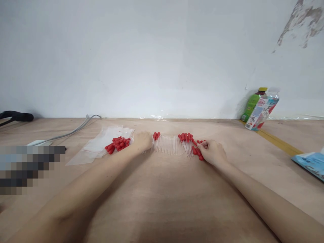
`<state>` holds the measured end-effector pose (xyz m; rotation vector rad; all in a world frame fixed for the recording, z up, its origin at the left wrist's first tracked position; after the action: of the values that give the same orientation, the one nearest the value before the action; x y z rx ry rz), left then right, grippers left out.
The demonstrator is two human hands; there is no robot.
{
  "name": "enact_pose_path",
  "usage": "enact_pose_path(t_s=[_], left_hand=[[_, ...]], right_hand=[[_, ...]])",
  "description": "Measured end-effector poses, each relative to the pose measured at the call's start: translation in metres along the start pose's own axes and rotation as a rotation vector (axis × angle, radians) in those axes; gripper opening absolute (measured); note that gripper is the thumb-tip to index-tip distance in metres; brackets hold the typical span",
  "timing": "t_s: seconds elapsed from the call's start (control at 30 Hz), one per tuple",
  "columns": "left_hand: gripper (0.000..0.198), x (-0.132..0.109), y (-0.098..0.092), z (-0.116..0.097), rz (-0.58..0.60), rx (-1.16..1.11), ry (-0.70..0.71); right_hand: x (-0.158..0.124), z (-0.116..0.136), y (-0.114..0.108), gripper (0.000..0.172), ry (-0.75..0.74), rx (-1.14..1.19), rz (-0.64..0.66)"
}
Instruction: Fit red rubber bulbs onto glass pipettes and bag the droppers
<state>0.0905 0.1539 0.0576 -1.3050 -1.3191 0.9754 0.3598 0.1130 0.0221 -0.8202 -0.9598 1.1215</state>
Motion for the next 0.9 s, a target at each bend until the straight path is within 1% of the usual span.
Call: enact_pose_path(t_s=[0.13, 0.3, 0.37, 0.43, 0.5, 0.53, 0.57, 0.63, 0.7, 0.73, 0.77, 0.8, 0.9], left_hand=[[0.022, -0.001, -0.001, -0.002, 0.002, -0.008, 0.005], [0.020, -0.004, -0.009, 0.003, -0.023, -0.023, 0.012], [0.026, -0.008, -0.014, 0.008, -0.035, -0.032, 0.019], [0.032, -0.017, -0.020, 0.014, -0.049, -0.042, 0.026], [0.032, -0.030, -0.023, 0.018, -0.078, -0.048, 0.072], [0.029, -0.038, -0.024, 0.018, -0.100, -0.050, 0.120], [0.026, -0.047, -0.024, 0.014, -0.134, -0.054, 0.216], [0.022, -0.067, -0.021, 0.008, -0.189, -0.084, 0.409], [0.022, -0.087, -0.016, 0.001, -0.241, -0.163, 0.617], [0.022, -0.095, -0.015, -0.001, -0.264, -0.215, 0.694], [0.023, -0.101, -0.014, 0.000, -0.284, -0.277, 0.741], [0.023, -0.104, -0.013, 0.001, -0.301, -0.338, 0.759], [0.021, -0.104, -0.010, 0.007, -0.306, -0.474, 0.727]], right_hand=[[0.000, -0.003, -0.007, 0.034, 0.024, -0.010, -0.027], [0.000, -0.008, -0.015, 0.031, 0.057, 0.039, -0.121], [-0.002, -0.007, -0.018, 0.029, 0.050, 0.110, -0.200], [-0.008, 0.002, -0.026, 0.032, -0.020, 0.202, -0.318], [-0.019, 0.021, -0.032, 0.036, -0.164, 0.247, -0.421], [-0.027, 0.035, -0.034, 0.036, -0.255, 0.243, -0.453], [-0.035, 0.051, -0.034, 0.032, -0.351, 0.225, -0.467], [-0.053, 0.083, -0.030, 0.025, -0.530, 0.198, -0.461], [-0.068, 0.111, -0.023, 0.022, -0.657, 0.207, -0.407], [-0.073, 0.123, -0.019, 0.021, -0.699, 0.215, -0.378], [-0.077, 0.134, -0.014, 0.021, -0.730, 0.220, -0.343], [-0.080, 0.143, -0.010, 0.020, -0.757, 0.224, -0.307], [-0.082, 0.159, 0.001, 0.018, -0.796, 0.247, -0.229]])
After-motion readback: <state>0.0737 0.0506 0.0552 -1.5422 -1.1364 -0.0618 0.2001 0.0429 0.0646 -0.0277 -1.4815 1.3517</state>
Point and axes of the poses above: each hand's wrist, its own x-axis towards the middle knuckle, its own y-axis out of the palm, z = x × y, the point moved 10 cm from there along x, towards the middle knuckle, and after that the axes turned 14 degrees about -x, right-handed, at the moved point
